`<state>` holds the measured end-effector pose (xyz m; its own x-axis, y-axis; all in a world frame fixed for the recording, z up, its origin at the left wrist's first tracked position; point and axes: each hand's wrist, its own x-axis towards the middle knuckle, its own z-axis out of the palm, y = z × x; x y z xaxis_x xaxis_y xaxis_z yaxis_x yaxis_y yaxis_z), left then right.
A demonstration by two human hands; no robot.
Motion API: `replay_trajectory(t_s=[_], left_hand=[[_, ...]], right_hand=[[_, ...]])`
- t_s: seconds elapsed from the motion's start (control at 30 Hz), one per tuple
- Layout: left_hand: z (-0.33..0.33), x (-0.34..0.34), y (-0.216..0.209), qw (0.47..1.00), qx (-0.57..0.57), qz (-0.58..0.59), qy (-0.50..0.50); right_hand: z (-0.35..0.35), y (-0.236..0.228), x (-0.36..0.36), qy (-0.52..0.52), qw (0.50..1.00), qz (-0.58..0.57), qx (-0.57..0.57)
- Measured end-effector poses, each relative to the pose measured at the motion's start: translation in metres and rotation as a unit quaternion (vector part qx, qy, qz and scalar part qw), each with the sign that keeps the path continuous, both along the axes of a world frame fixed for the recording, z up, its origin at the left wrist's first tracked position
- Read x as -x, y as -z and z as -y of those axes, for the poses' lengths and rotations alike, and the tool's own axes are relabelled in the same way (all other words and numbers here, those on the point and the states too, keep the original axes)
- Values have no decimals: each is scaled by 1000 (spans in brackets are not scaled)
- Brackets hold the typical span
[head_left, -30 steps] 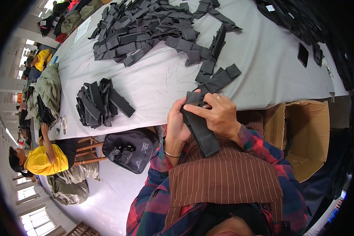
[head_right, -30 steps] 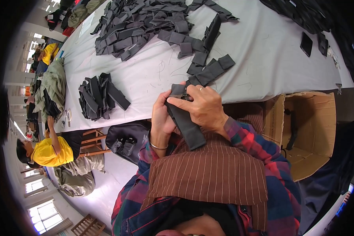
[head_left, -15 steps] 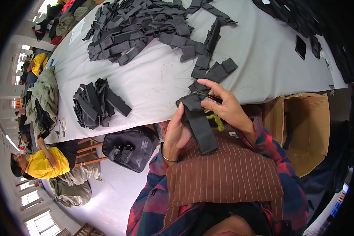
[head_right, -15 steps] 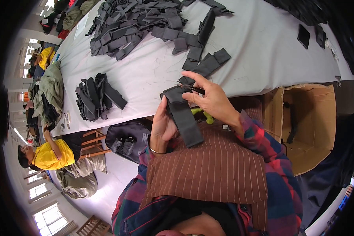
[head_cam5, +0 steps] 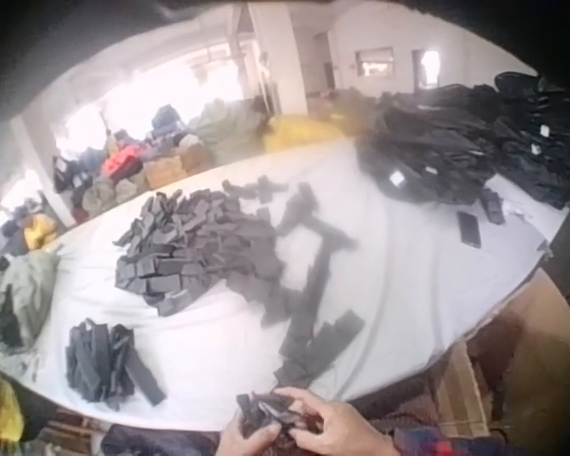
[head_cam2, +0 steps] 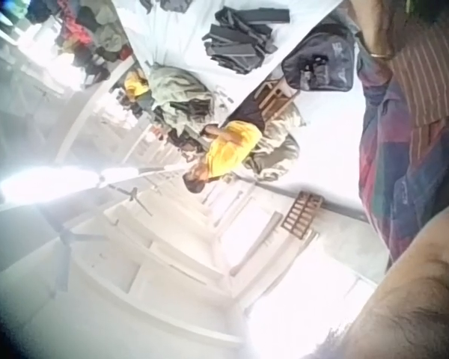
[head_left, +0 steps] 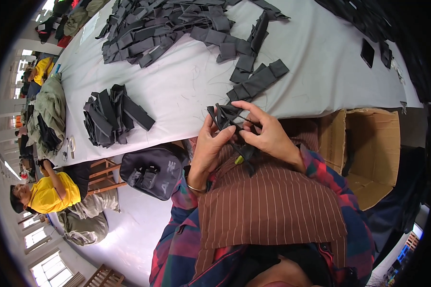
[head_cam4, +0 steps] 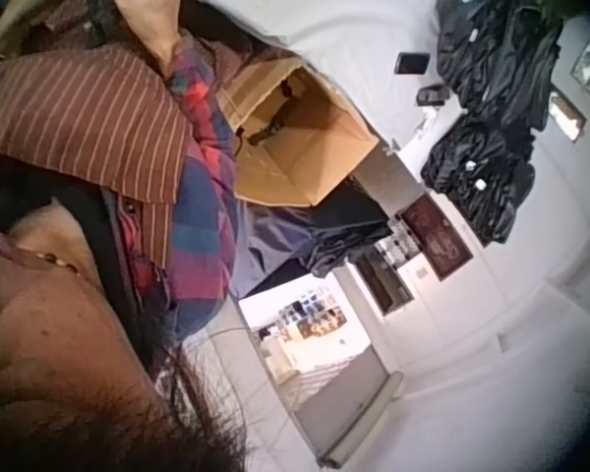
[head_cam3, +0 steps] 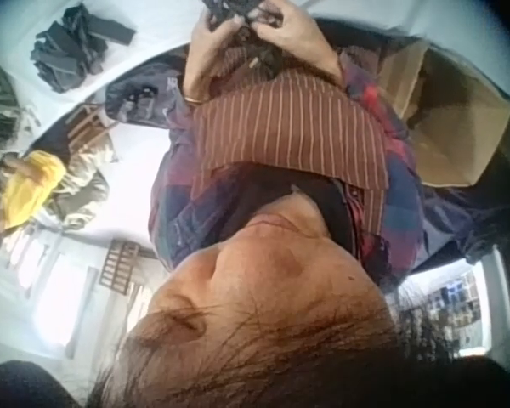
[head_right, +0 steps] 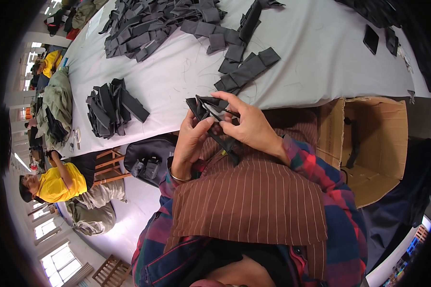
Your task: The recorder is using a thread nipper to trim loose threads from black fabric straps in a workshop.
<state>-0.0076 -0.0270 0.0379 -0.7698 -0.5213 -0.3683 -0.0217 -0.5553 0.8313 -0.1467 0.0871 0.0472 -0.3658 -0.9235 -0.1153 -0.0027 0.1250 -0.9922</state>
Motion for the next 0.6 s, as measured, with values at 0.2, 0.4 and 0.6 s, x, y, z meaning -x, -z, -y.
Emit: replay_trajectory(t_s=[0.2, 0.4, 0.6], left_hand=[[-4, 9, -4, 999, -44, -27, -5], [14, 27, -10, 995, 85, -40, -41], [41, 44, 22, 987, 155, -6, -33]], right_hand=[[-1, 4, -2, 46, 999, -19, 17], [1, 4, 17, 75, 985, -155, 18], [1, 18, 36, 77, 945, -317, 7]])
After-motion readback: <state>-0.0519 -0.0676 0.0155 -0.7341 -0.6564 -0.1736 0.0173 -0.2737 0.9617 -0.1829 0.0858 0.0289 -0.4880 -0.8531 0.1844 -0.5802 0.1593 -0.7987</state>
